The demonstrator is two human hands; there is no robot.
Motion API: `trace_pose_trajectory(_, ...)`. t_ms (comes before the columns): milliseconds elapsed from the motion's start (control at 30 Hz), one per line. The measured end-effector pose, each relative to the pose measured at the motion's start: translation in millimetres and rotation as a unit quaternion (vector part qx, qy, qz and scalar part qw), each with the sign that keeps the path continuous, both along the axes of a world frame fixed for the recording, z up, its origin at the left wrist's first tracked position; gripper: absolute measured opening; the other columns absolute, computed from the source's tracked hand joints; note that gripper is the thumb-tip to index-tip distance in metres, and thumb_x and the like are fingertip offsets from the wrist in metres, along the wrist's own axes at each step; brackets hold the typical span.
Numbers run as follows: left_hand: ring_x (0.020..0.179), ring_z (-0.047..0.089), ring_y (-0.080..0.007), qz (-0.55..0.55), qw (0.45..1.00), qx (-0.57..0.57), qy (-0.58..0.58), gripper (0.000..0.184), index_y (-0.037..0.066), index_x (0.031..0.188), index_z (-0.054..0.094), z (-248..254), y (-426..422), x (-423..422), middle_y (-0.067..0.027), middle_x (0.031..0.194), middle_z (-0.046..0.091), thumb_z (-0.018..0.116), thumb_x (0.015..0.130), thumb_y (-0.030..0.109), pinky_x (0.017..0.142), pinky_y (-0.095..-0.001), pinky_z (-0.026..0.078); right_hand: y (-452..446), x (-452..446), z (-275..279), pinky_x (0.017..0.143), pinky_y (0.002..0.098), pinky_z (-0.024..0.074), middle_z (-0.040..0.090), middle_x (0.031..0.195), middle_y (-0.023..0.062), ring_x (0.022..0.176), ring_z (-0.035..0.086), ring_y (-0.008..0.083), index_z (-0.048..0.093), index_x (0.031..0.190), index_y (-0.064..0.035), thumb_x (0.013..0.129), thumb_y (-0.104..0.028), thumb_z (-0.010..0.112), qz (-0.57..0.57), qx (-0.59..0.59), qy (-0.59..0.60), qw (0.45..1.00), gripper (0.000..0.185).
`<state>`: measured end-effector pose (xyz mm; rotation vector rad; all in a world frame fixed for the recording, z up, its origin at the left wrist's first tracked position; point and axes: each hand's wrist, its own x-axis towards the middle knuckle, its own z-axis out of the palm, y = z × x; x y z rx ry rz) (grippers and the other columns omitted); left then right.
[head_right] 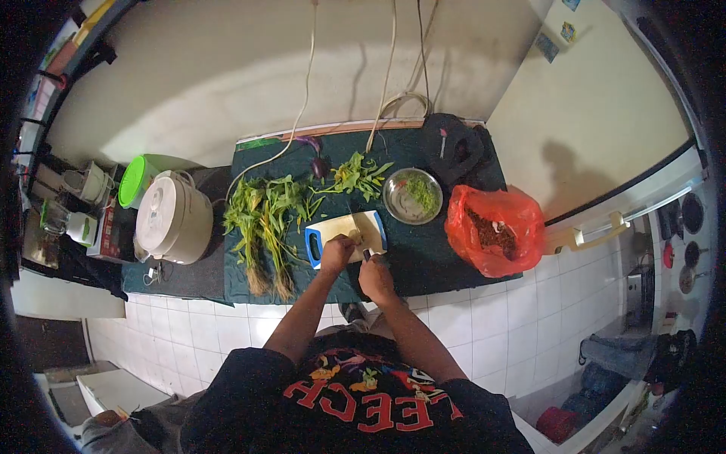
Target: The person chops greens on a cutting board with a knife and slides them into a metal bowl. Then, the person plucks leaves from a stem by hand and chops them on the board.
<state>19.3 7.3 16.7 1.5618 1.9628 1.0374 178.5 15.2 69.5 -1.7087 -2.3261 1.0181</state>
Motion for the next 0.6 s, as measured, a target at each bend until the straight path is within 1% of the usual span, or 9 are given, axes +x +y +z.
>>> trace_pose_trajectory(67, 0.085, 0.067, -0.0363, 0.004, 1.0, -0.002, -0.009, 0.015, 0.005, 0.09, 0.074, 2.6, -0.2, -0.7, -0.0164, 0.089, 0.068, 0.066, 0.077, 0.007, 0.079, -0.0427, 0.054, -0.4, 2.7, -0.3, 0.069, 0.053, 0.0554, 0.066, 0.083, 0.0304, 0.079, 0.067, 0.0477, 0.047, 0.102, 0.0076, 0.1, -0.026, 0.046, 0.017, 0.027, 0.021, 0.999, 0.034)
trace_pose_trajectory(167, 0.086, 0.066, -0.0366, 0.011, 1.0, -0.004, -0.024, 0.016, 0.005, 0.091, 0.074, -4.2, -1.9, 0.1, -0.0164, 0.091, 0.068, 0.066, 0.078, 0.007, 0.079, -0.0428, 0.054, -21.8, 10.8, -24.7, 0.07, 0.0536, 0.0547, 0.066, 0.082, 0.03, 0.079, 0.067, 0.0476, 0.049, 0.104, 0.0082, 0.1, -0.026, 0.046, -0.006, 0.02, -0.001, 1.0, 0.034)
trace_pose_trajectory(200, 0.086, 0.066, -0.0368, 0.013, 1.0, -0.001, -0.028, 0.016, 0.005, 0.092, 0.074, -4.0, -0.9, -0.4, -0.0164, 0.092, 0.068, 0.066, 0.078, 0.007, 0.079, -0.0429, 0.054, -25.3, 12.9, -25.3, 0.07, 0.0536, 0.0547, 0.066, 0.082, 0.03, 0.079, 0.067, 0.0476, 0.049, 0.104, 0.0082, 0.1, -0.026, 0.046, -0.004, 0.021, -0.001, 1.0, 0.034)
trace_pose_trajectory(267, 0.086, 0.066, -0.0371, 0.009, 1.0, 0.006, -0.027, 0.016, 0.004, 0.092, 0.074, -3.4, -2.8, 0.8, -0.0169, 0.093, 0.067, 0.066, 0.078, 0.007, 0.08, -0.0431, 0.053, -31.8, 14.0, -27.0, 0.07, 0.0541, 0.0544, 0.066, 0.081, 0.0302, 0.08, 0.067, 0.0479, 0.05, 0.106, 0.0087, 0.1, -0.026, 0.046, -0.039, -0.005, 0.014, 0.999, 0.035)
trace_pose_trajectory(300, 0.087, 0.066, -0.0374, 0.001, 1.0, 0.014, -0.026, 0.016, 0.004, 0.092, 0.074, -2.2, -3.9, 1.2, -0.0174, 0.094, 0.067, 0.066, 0.079, 0.008, 0.08, -0.0434, 0.053, -26.0, 8.5, -20.7, 0.07, 0.0541, 0.0544, 0.066, 0.081, 0.0302, 0.08, 0.067, 0.0479, 0.05, 0.106, 0.0087, 0.1, -0.026, 0.046, -0.037, -0.005, 0.015, 0.999, 0.035)
trace_pose_trajectory(367, 0.088, 0.065, -0.0375, 0.009, 0.999, 0.021, -0.028, 0.015, 0.003, 0.091, 0.073, -6.0, -7.1, 4.7, -0.0179, 0.094, 0.066, 0.066, 0.079, 0.008, 0.081, -0.0436, 0.053, -5.4, -1.1, -2.0, 0.077, 0.0543, 0.0529, 0.066, 0.088, 0.03, 0.088, 0.066, 0.0472, 0.05, 0.106, 0.0086, 0.099, -0.025, 0.047, -0.015, -0.02, 0.006, 1.0, 0.034)
trace_pose_trajectory(400, 0.089, 0.065, -0.0376, 0.015, 0.999, 0.03, -0.029, 0.015, 0.002, 0.091, 0.073, -9.4, -6.5, 6.4, -0.0183, 0.094, 0.066, 0.067, 0.079, 0.009, 0.081, -0.0437, 0.053, -1.6, -1.7, 0.6, 0.077, 0.0543, 0.0529, 0.066, 0.088, 0.03, 0.088, 0.066, 0.0472, 0.05, 0.106, 0.0086, 0.099, -0.025, 0.047, -0.017, -0.019, 0.005, 1.0, 0.034)
trace_pose_trajectory(467, 0.089, 0.065, -0.0372, 0.015, 0.999, 0.03, -0.031, 0.014, 0.001, 0.09, 0.072, -15.3, -5.7, 6.8, -0.0185, 0.094, 0.066, 0.066, 0.079, 0.008, 0.081, -0.0432, 0.053, 4.6, -4.0, 6.7, 0.077, 0.0552, 0.0528, 0.066, 0.089, 0.0304, 0.089, 0.066, 0.0484, 0.049, 0.108, 0.0089, 0.099, -0.025, 0.047, 0.03, -0.005, 0.002, 1.0, 0.035)
trace_pose_trajectory(600, 0.091, 0.065, -0.0364, 0.035, 0.999, 0.007, -0.026, 0.013, 0.002, 0.09, 0.073, -11.6, -8.3, 8.4, -0.0182, 0.094, 0.066, 0.065, 0.08, 0.006, 0.081, -0.0416, 0.053, -20.8, -1.3, 0.9, 0.074, 0.0548, 0.0535, 0.066, 0.088, 0.0303, 0.086, 0.066, 0.0481, 0.048, 0.107, 0.0082, 0.099, -0.026, 0.048, 0.016, 0.006, -0.002, 1.0, 0.035)
